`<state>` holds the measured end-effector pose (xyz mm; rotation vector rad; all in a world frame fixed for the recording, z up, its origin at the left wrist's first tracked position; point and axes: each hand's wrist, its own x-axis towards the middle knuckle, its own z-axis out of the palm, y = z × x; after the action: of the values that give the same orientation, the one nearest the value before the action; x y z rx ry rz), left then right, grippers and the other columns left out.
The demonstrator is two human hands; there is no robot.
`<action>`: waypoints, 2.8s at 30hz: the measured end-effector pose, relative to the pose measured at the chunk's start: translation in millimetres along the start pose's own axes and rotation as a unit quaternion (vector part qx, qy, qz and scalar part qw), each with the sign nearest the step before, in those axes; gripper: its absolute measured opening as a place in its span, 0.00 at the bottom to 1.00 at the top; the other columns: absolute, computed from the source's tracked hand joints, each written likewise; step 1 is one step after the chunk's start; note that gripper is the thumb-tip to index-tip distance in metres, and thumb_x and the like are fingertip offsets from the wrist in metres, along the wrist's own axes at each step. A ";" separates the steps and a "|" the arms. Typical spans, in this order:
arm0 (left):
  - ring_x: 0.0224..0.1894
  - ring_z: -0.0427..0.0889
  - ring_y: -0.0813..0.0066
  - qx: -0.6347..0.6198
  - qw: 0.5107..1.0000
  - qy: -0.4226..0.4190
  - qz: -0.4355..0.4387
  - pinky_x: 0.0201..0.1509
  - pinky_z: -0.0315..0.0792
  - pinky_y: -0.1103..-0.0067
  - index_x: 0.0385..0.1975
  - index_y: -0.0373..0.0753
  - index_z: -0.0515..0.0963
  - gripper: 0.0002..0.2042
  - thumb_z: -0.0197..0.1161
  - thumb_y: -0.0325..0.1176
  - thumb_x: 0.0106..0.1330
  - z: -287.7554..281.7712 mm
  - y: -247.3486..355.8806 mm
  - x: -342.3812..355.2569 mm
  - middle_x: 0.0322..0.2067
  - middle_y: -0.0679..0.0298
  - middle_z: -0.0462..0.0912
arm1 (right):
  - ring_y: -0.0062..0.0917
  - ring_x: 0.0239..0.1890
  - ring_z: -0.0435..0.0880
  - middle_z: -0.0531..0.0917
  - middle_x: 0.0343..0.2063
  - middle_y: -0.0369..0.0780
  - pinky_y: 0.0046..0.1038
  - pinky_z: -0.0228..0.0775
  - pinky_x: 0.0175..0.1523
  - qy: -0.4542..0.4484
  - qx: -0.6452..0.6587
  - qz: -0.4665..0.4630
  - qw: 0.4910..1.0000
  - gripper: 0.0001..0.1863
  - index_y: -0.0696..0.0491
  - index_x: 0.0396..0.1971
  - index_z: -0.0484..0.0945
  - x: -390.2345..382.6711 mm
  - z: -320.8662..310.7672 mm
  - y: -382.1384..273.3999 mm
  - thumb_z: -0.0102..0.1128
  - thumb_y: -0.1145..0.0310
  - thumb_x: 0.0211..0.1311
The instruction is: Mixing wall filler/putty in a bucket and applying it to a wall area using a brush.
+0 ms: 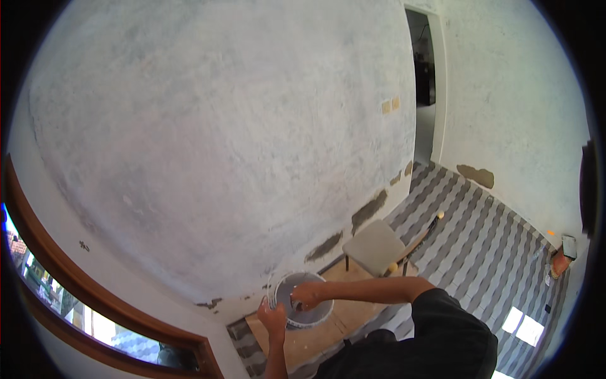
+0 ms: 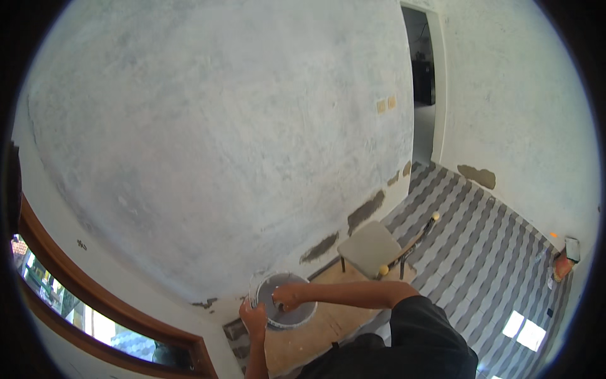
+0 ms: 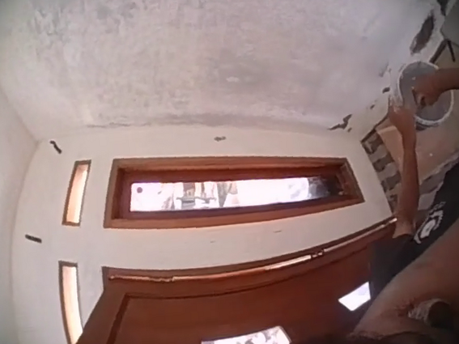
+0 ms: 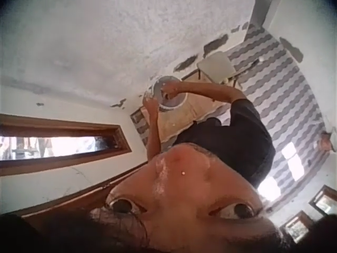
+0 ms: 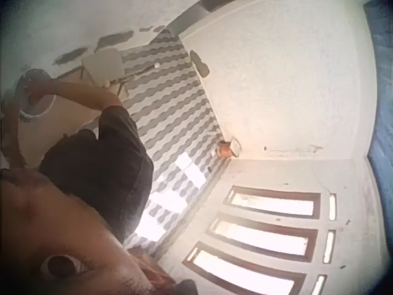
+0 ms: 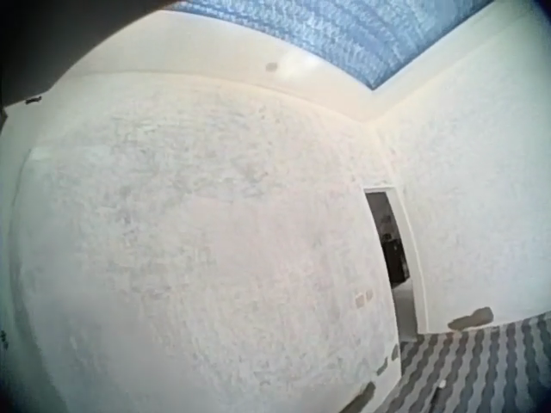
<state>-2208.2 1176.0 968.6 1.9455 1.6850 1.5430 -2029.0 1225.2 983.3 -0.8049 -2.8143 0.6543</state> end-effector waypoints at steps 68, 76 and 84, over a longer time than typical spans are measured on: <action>0.20 0.60 0.74 -0.111 0.982 0.036 -0.147 0.25 0.58 0.71 0.18 0.31 0.65 0.06 0.56 0.24 0.46 -40.7 37.4 2.7 0.15 0.63 0.64 | 0.48 0.34 0.81 0.81 0.25 0.52 0.44 0.73 0.42 0.063 -0.053 -0.023 0.996 0.10 0.60 0.23 0.81 25.7 -8.4 -38.8 0.61 0.68 0.46; 0.19 0.57 0.69 -0.094 0.982 0.003 -0.162 0.24 0.57 0.69 0.18 0.31 0.61 0.09 0.56 0.24 0.46 -39.7 24.3 -4.5 0.15 0.61 0.59 | 0.47 0.34 0.82 0.82 0.25 0.51 0.43 0.75 0.38 0.050 -0.071 -0.066 0.994 0.08 0.59 0.24 0.82 20.5 -34.0 -28.6 0.61 0.71 0.43; 0.19 0.58 0.68 -0.051 0.995 0.034 -0.083 0.25 0.58 0.68 0.19 0.30 0.62 0.08 0.55 0.23 0.46 -47.3 15.3 2.0 0.16 0.59 0.61 | 0.46 0.33 0.83 0.83 0.27 0.50 0.42 0.76 0.38 0.024 -0.102 -0.084 0.991 0.07 0.59 0.22 0.82 16.7 -20.7 -31.2 0.64 0.71 0.42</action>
<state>-2233.6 1149.1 1001.8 1.6764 1.7103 1.6161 -2052.7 1217.9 1016.0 -0.5945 -2.8967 0.3222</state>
